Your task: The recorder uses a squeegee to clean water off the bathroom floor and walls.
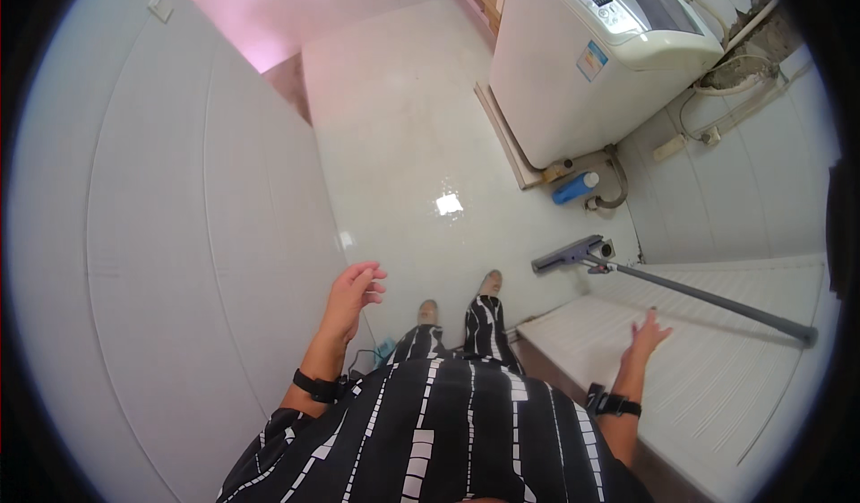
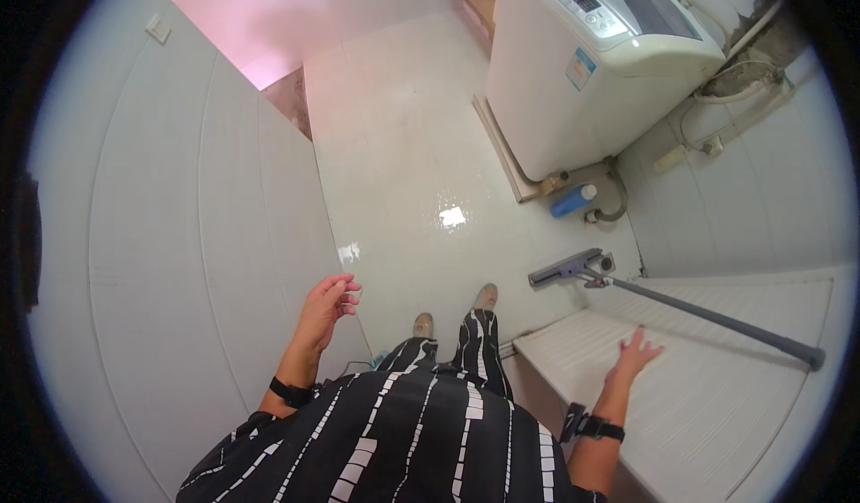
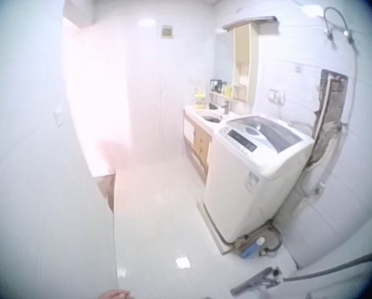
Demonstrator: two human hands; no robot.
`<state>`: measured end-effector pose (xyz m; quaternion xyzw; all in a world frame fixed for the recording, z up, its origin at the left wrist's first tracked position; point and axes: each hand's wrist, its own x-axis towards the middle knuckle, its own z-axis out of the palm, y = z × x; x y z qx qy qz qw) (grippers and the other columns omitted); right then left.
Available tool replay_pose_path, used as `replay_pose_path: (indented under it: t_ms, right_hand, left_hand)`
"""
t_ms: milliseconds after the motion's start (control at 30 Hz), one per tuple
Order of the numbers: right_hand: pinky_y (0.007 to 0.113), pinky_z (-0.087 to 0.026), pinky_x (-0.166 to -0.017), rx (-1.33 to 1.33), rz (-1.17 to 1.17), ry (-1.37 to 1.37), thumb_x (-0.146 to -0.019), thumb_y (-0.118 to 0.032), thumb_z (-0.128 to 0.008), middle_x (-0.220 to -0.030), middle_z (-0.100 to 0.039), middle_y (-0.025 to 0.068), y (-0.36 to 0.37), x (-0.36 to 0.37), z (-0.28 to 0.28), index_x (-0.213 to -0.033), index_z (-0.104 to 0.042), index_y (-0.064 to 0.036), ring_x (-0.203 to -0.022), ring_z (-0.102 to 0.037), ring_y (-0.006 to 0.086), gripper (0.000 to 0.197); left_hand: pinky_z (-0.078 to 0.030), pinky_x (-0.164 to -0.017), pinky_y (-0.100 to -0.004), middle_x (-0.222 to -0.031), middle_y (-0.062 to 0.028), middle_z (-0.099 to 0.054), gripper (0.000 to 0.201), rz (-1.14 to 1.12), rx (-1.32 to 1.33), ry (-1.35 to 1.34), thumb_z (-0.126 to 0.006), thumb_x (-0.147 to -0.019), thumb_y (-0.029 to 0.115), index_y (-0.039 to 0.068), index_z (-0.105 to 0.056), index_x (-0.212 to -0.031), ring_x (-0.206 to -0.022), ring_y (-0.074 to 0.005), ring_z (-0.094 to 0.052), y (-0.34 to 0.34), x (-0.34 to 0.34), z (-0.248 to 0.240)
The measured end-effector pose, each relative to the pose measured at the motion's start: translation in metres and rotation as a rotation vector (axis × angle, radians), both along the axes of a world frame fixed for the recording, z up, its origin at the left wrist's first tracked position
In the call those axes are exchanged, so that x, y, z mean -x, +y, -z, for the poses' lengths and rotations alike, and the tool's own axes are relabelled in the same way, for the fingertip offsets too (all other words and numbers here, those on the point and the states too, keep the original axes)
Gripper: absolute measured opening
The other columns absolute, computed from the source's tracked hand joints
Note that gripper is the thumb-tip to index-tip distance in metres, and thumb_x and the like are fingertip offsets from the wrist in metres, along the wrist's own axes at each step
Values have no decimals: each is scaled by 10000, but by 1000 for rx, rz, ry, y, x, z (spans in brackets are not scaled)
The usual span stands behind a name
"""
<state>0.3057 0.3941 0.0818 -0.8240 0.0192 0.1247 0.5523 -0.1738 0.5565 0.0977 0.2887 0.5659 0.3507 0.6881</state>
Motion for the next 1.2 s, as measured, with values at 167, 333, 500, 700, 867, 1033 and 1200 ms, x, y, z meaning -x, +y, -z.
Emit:
replay_pose_path:
  t_ms: [167, 333, 500, 700, 867, 1033, 1200]
  right_hand:
    - [420, -382, -930, 15, 439, -15, -645, -400, -730, -1305, -291, 267, 29, -105, 18, -1342, 131, -25, -1138, -411, 341, 1170]
    - [435, -402, -914, 189, 651, -124, -595, -425, -759, -1236, -351, 303, 41, -171, 25, -1335, 11, 6, -1080, -452, 386, 1151]
    - [406, -379, -940, 125, 668, -267, -647, -402, -736, -1270, -344, 267, 42, -203, 16, -1318, -60, 39, -1103, -446, 337, 1049]
    - [338, -428, -759, -193, 593, -294, -808, -290, -571, -870, -551, 120, 25, -239, 36, -1008, -522, 62, -814, -522, 206, 408]
    - [281, -420, -743, -231, 245, -347, -830, -237, -544, -816, -532, 42, 52, -196, 14, -948, -561, 9, -735, -489, 137, 274]
    - [230, -380, -591, -276, 345, -364, -857, -204, -518, -664, -421, -9, 100, -149, -6, -714, -462, -72, -607, -418, 94, 202]
    - [221, -340, -494, -338, 237, -566, -872, -153, -497, -544, -379, -10, 151, -94, -84, -606, -354, -90, -505, -371, 71, 308]
  left_hand:
    - [-451, -634, -238, -929, -73, -572, 264, 92, -58, 53, -471, -877, 181, 6, -502, -1072, -736, -120, -539, 52, -40, -7]
    - [-452, -633, -241, -931, -70, -570, 265, 126, -30, 124, -473, -874, 179, 3, -502, -1070, -737, -124, -540, 84, -88, -18]
    - [-453, -633, -242, -931, -69, -570, 270, 138, 2, 129, -482, -870, 187, 3, -502, -1067, -735, -126, -539, 106, -126, -20]
    - [-455, -630, -242, -931, -71, -570, 270, 154, -55, 158, -483, -872, 192, 8, -504, -1068, -737, -124, -540, 148, -146, -26]
    - [-460, -628, -243, -917, -74, -579, 254, 335, -109, 138, -497, -867, 184, 9, -522, -1049, -732, -126, -545, 184, -163, -21]
    - [-454, -595, -237, -893, -79, -583, 243, 518, -205, 188, -482, -870, 151, -12, -521, -1046, -705, -121, -538, 225, -171, -30]
    - [-444, -587, -230, -890, -76, -588, 239, 605, -301, 248, -489, -868, 157, -7, -526, -1039, -695, -116, -539, 288, -168, -29]
